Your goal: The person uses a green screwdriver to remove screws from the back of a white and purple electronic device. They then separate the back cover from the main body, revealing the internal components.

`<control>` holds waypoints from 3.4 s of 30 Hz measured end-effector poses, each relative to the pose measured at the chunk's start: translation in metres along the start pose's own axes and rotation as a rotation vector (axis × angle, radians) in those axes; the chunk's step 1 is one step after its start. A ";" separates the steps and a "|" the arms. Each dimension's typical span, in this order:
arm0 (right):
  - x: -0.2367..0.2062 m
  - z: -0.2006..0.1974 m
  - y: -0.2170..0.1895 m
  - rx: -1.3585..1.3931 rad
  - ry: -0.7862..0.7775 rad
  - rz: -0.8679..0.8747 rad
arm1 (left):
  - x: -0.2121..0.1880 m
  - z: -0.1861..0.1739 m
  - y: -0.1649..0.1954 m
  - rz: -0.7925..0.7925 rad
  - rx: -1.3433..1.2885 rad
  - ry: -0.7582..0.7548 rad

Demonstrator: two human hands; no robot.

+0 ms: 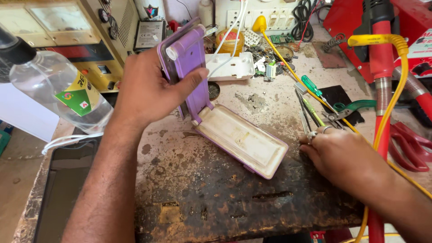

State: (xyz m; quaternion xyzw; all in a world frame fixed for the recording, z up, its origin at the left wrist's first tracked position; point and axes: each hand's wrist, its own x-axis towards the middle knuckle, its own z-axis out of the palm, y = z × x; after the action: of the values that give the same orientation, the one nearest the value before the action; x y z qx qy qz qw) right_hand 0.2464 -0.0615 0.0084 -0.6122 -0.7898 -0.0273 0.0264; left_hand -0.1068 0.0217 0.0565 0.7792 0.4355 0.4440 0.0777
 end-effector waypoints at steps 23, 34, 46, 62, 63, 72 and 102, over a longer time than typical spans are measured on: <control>0.014 -0.037 -0.011 -0.332 -0.396 0.104 | -0.039 0.097 0.052 0.405 0.065 -0.628; -0.040 0.005 -0.014 -0.027 0.024 -0.138 | -0.036 0.092 0.047 0.366 0.072 -0.652; -0.129 0.077 0.038 0.030 0.227 -0.383 | -0.035 0.092 0.045 0.320 0.041 -0.699; -0.195 0.126 0.072 0.063 0.062 -0.243 | -0.032 0.093 0.040 0.359 -0.003 -0.693; -0.194 0.126 0.074 0.074 0.055 -0.195 | -0.032 0.093 0.040 0.365 -0.006 -0.691; -0.138 0.065 0.037 0.459 0.310 0.200 | -0.035 0.097 0.040 0.344 0.024 -0.681; -0.009 0.030 0.033 1.089 0.000 -0.291 | -0.029 0.083 0.043 0.336 -0.024 -0.739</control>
State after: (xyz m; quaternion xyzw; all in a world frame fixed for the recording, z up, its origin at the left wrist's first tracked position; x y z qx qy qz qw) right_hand 0.2802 -0.0598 -0.0222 -0.3948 -0.7661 0.3809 0.3348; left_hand -0.0241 -0.0041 0.0114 0.9457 0.2397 0.1453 0.1645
